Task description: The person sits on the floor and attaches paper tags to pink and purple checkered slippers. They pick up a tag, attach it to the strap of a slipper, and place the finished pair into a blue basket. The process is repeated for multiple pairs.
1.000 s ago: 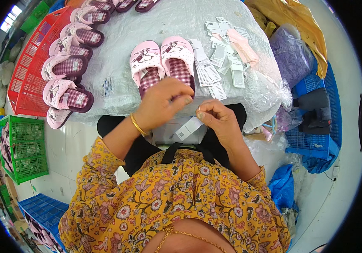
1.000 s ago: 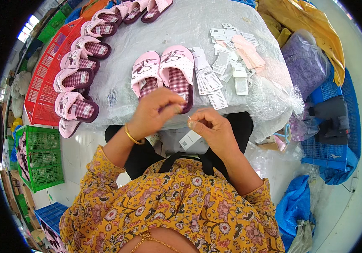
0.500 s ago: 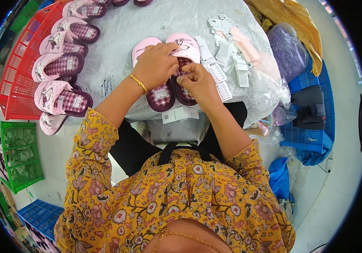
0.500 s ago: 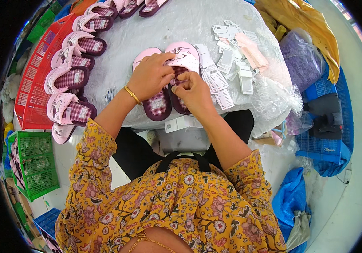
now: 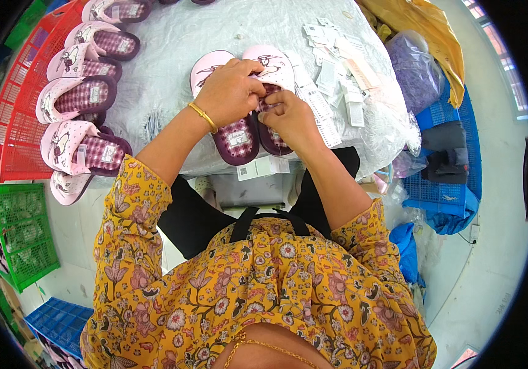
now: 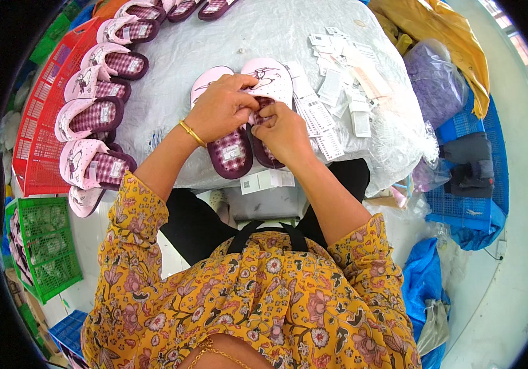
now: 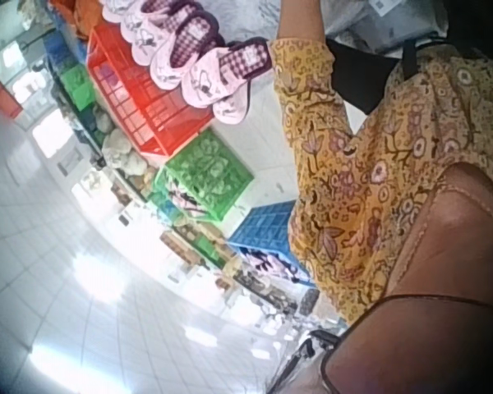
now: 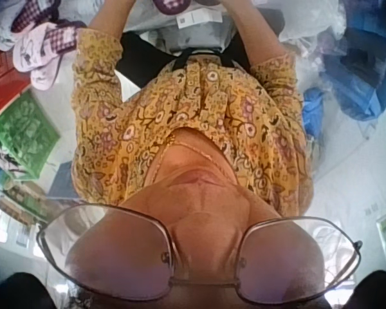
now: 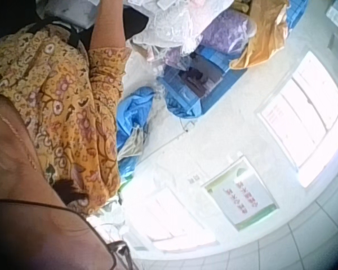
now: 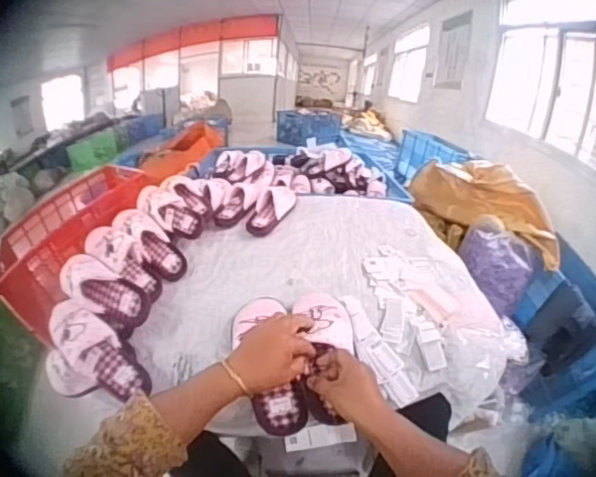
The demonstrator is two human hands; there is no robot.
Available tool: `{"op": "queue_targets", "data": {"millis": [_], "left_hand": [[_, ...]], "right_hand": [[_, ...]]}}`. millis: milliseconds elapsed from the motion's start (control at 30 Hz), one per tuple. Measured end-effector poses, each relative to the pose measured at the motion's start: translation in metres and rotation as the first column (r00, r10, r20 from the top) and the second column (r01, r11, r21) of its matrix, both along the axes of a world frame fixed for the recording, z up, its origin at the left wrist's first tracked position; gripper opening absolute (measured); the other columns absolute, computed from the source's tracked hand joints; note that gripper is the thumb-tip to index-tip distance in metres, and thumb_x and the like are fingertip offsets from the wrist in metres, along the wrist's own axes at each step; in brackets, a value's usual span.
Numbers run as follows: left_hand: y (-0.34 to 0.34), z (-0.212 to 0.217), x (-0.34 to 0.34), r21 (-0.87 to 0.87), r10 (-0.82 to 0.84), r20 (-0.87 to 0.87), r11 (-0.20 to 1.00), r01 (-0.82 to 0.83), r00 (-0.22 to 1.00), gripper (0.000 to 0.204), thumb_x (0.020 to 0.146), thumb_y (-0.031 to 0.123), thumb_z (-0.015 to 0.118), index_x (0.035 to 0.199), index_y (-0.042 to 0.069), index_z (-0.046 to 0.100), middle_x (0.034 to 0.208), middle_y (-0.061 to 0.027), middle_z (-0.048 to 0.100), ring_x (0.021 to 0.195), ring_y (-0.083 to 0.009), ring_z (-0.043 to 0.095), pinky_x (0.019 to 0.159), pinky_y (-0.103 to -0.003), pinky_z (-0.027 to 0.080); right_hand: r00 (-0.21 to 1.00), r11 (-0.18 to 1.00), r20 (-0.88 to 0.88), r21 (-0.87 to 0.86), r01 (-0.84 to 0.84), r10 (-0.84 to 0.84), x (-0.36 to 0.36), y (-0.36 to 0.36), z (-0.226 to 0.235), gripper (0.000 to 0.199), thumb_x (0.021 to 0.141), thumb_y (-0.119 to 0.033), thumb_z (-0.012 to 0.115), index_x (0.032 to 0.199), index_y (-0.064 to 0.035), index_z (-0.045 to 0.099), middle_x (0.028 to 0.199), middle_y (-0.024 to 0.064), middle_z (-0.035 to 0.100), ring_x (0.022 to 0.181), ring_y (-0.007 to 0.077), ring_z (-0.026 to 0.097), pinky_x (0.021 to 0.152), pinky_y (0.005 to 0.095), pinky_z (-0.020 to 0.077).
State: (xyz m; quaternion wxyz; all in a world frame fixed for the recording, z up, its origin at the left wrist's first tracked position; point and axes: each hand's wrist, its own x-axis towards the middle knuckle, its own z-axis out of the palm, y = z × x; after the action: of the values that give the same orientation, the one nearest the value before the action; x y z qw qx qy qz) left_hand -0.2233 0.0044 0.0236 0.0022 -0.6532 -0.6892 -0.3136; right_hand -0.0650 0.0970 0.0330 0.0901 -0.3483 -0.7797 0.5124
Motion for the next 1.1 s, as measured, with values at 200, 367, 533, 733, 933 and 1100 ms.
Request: {"op": "queue_targets", "data": {"millis": [200, 367, 533, 733, 933, 1100], "left_hand": [[-0.001, -0.002, -0.001, 0.030, -0.016, 0.000, 0.999, 0.016, 1.000, 0.016, 0.075, 0.009, 0.062, 0.086, 0.008, 0.074, 0.119, -0.0086, 0.061, 0.103, -0.0298, 0.055, 0.092, -0.039, 0.045], [-0.001, -0.003, 0.000, 0.042, -0.013, 0.018, 0.999, 0.012, 1.000, 0.015, 0.075, 0.009, 0.063, 0.085, 0.008, 0.074, 0.119, -0.0086, 0.061, 0.103, -0.0296, 0.055, 0.092, -0.039, 0.045], [-0.001, -0.004, 0.000, 0.046, -0.016, 0.017, 0.999, 0.016, 1.000, 0.015, 0.074, 0.009, 0.063, 0.085, 0.008, 0.074, 0.120, -0.0087, 0.061, 0.104, -0.0297, 0.055, 0.092, -0.039, 0.045], [-0.001, -0.004, -0.001, 0.036, -0.017, 0.019, 0.999, 0.016, 1.000, 0.016, 0.074, 0.009, 0.063, 0.086, 0.008, 0.074, 0.120, -0.0084, 0.061, 0.105, -0.0295, 0.055, 0.092, -0.039, 0.045], [-0.001, -0.003, -0.001, -0.006, -0.012, -0.022, 1.000, 0.012, 1.000, 0.018, 0.074, 0.010, 0.062, 0.086, 0.011, 0.075, 0.122, -0.0074, 0.060, 0.105, -0.0282, 0.055, 0.092, -0.038, 0.045], [0.005, 0.002, 0.004, -0.105, 0.012, -0.129, 0.994, -0.026, 0.992, 0.012, 0.072, 0.015, 0.066, 0.080, 0.017, 0.075, 0.112, -0.0016, 0.060, 0.109, -0.0243, 0.053, 0.088, -0.039, 0.044]], "right_hand": [[1.000, 1.000, 0.005, 0.026, -0.009, 0.009, -0.002, 0.004, -0.006, 0.036, 0.074, -0.009, 0.076, 0.106, 0.0023, 0.062, 0.082, 0.0120, 0.068, 0.072, 0.0195, 0.066, 0.067, 0.0316, 0.0525], [0.999, 0.995, -0.020, -0.100, -0.029, 0.028, -0.001, 0.010, -0.012, 0.037, 0.073, -0.009, 0.076, 0.106, 0.0014, 0.062, 0.082, 0.0108, 0.069, 0.073, 0.0187, 0.067, 0.068, 0.0300, 0.0520], [0.999, 0.999, -0.033, -0.038, -0.016, 0.015, -0.001, 0.010, -0.018, 0.037, 0.073, -0.009, 0.076, 0.106, 0.0011, 0.062, 0.081, 0.0099, 0.069, 0.074, 0.0183, 0.067, 0.068, 0.0296, 0.0519], [0.999, 0.999, -0.038, -0.037, -0.014, 0.013, -0.002, 0.010, -0.020, 0.038, 0.073, -0.010, 0.076, 0.107, 0.0014, 0.062, 0.082, 0.0105, 0.069, 0.074, 0.0192, 0.067, 0.069, 0.0302, 0.0522], [1.000, 0.998, -0.013, 0.057, 0.013, -0.012, -0.003, 0.005, -0.015, 0.035, 0.075, -0.009, 0.076, 0.105, 0.0020, 0.061, 0.083, 0.0114, 0.069, 0.074, 0.0199, 0.067, 0.069, 0.0313, 0.0526], [0.997, 0.993, -0.018, 0.093, 0.077, -0.076, -0.007, -0.003, -0.012, 0.034, 0.079, -0.012, 0.076, 0.104, 0.0034, 0.059, 0.085, 0.0129, 0.070, 0.075, 0.0210, 0.068, 0.069, 0.0320, 0.0529]]}}
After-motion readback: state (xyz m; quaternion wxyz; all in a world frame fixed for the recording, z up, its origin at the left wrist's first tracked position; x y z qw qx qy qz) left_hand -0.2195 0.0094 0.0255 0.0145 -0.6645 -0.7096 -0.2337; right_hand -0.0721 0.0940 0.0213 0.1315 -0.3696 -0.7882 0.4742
